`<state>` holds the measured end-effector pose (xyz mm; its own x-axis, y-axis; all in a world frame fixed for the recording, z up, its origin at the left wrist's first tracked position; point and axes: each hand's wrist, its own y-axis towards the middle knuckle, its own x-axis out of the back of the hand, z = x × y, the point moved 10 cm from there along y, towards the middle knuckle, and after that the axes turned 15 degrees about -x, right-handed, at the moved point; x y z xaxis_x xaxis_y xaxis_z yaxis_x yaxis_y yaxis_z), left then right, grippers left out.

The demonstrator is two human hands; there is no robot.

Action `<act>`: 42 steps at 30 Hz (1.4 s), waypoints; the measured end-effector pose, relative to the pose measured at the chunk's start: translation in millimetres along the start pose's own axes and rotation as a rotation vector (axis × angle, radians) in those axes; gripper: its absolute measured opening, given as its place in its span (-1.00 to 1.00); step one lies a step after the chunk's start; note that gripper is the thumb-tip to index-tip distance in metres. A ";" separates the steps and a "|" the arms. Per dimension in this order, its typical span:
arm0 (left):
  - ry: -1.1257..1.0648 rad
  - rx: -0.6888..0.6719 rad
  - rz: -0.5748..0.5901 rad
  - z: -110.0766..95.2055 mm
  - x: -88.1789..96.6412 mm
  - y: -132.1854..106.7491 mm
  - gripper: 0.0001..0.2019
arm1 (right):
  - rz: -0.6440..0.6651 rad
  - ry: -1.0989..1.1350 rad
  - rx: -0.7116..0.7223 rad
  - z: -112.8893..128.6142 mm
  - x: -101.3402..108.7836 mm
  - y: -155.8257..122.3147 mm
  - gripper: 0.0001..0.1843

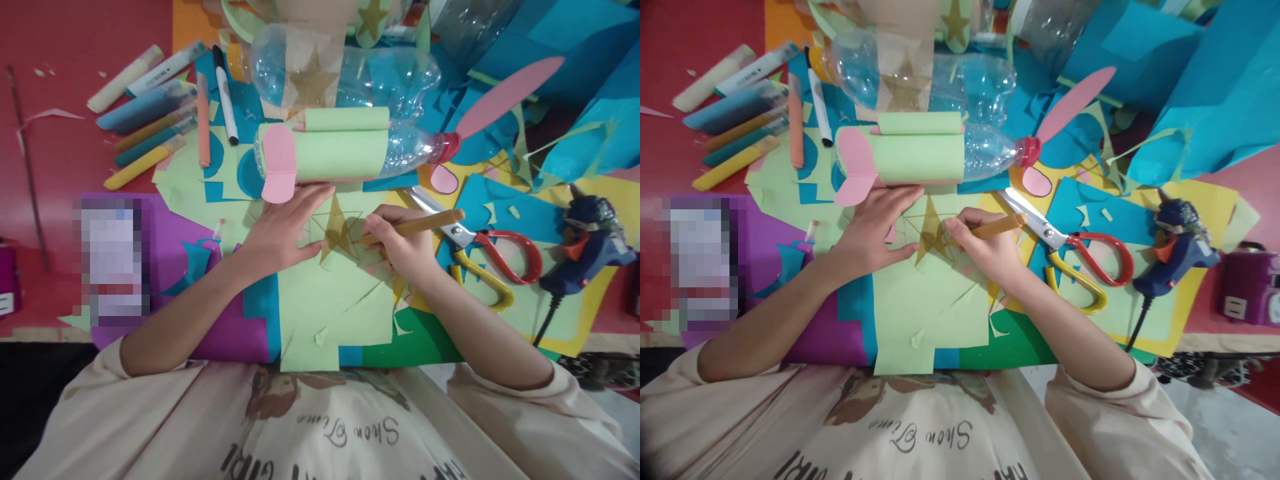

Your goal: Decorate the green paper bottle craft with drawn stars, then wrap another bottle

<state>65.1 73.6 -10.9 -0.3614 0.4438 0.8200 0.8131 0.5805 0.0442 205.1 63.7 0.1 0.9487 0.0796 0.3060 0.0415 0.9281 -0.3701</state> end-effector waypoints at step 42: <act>-0.007 0.037 0.014 0.8 0.4 0.3 -0.30 | -0.034 -0.064 -0.035 -2.3 2.4 1.5 -0.72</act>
<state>64.8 74.5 -10.9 -0.3533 0.4574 0.8161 0.8008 0.5989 0.0110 208.2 64.5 -1.7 0.9248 0.0722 0.3736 0.0854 0.9174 -0.3886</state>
